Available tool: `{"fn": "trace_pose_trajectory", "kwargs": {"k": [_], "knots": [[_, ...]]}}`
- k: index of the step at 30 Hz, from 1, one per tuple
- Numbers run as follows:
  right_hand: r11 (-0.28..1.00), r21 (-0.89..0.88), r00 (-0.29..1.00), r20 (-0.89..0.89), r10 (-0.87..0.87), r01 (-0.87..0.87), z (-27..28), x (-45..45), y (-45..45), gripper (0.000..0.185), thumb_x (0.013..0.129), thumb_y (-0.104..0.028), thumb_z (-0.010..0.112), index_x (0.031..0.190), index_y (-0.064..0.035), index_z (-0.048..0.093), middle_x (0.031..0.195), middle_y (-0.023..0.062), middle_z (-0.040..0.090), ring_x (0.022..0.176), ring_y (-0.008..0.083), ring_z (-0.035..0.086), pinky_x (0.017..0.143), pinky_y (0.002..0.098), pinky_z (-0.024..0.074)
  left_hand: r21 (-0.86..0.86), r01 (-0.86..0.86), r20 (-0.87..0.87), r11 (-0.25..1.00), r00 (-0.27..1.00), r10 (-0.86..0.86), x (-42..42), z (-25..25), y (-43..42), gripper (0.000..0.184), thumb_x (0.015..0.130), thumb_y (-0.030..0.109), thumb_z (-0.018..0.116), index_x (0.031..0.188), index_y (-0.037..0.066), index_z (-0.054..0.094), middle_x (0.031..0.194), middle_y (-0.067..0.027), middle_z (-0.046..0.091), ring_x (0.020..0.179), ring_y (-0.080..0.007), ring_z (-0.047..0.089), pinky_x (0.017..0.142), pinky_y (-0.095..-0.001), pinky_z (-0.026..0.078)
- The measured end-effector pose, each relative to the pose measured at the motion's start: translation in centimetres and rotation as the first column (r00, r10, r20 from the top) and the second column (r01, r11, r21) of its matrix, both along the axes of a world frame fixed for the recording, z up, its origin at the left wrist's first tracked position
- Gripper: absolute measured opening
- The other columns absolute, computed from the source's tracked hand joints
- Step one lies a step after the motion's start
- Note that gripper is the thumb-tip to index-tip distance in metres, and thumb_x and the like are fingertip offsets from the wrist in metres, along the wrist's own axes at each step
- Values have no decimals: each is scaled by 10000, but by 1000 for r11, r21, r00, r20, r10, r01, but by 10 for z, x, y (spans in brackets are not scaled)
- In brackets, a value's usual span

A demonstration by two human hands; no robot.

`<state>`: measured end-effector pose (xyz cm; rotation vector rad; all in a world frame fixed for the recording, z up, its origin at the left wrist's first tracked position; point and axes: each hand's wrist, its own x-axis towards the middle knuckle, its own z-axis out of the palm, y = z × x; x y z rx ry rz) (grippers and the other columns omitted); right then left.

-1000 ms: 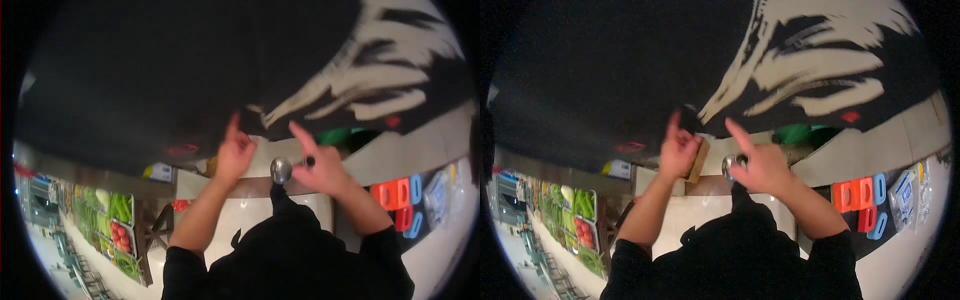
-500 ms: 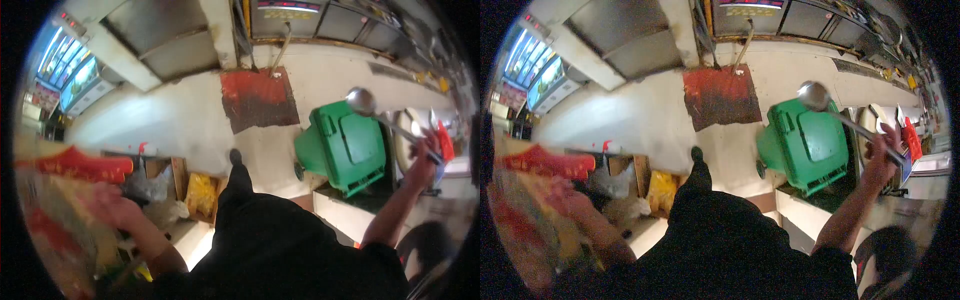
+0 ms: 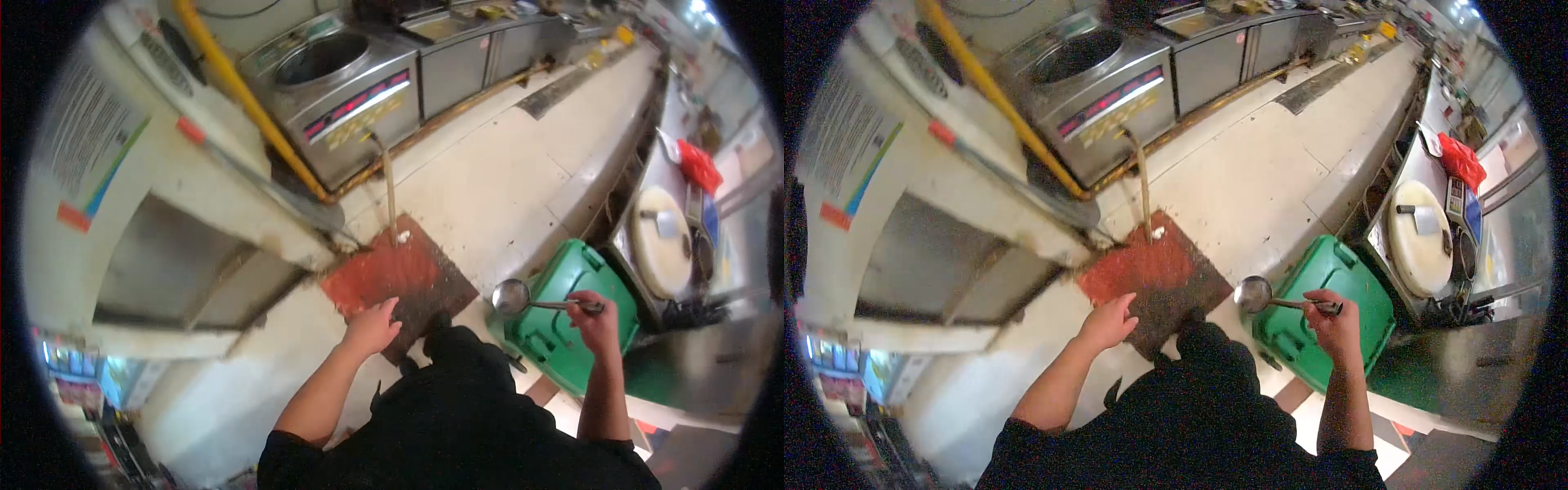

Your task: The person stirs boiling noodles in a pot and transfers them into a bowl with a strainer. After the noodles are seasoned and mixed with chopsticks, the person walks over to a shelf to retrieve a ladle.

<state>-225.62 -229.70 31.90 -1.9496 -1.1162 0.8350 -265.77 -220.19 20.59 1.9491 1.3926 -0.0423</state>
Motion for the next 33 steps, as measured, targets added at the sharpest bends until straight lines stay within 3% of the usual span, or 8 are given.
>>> {"fn": "trace_pose_trajectory", "kwargs": {"k": [9,13,18,20,24,27,29,33], "knots": [[992,-107,995,69,-65,72,-34,59,183,197,794,-163,708,948,-42,697,773,115,684,684,164,639,668,296,503,-135,-258,-287,957,934,211,-45,-135,161,497,843,344,582,1253,77,493,1053,-197,635,985,-373,602,839,-467,482],[999,4,983,174,-54,54,-21,83,258,183,790,-148,711,934,-36,693,762,106,671,685,167,624,661,293,498,-238,352,-340,905,843,-417,-189,-316,169,339,829,352,597,994,60,641,998,-225,644,959,-360,618,835,-476,483],[981,-82,977,132,-166,177,-35,135,327,227,777,-200,717,967,-77,701,835,133,693,738,227,671,702,318,514,-629,-344,-396,697,914,94,-151,-288,281,280,765,302,663,873,45,681,841,-192,649,646,-301,640,680,-421,528],[969,-106,967,150,-208,225,-41,157,352,242,771,-205,723,972,-73,696,808,129,691,726,217,671,694,310,513,-367,919,-244,145,55,-968,-95,-300,385,225,776,221,616,919,62,686,844,-160,660,660,-286,647,665,-416,537],[903,-121,895,243,-375,411,-67,206,405,227,760,-179,731,948,-58,697,773,145,678,692,207,661,678,304,511,-98,316,-490,944,810,-322,68,-295,569,279,802,266,574,966,70,686,929,-194,648,962,-343,625,810,-434,511],[820,-135,823,221,-522,556,-71,243,434,182,757,-127,718,917,-44,700,761,148,671,686,202,651,672,307,507,-314,741,-598,593,331,-730,229,-259,723,436,811,334,585,1138,46,601,1189,-199,571,1100,-365,550,916,-456,453],[776,-164,790,224,-571,608,-61,269,461,177,760,-121,713,919,-45,701,769,151,673,699,200,652,685,306,504,-76,348,-329,935,876,-353,318,-280,810,506,829,402,590,1190,50,557,1194,-175,573,1116,-344,541,926,-444,451],[719,-97,718,233,-655,688,-63,327,511,154,782,-74,680,927,-25,684,761,103,662,673,154,616,650,288,490,44,341,-30,939,940,-340,520,-169,901,392,836,300,573,1159,78,562,1143,-181,604,1070,-345,565,909,-428,456]]}}
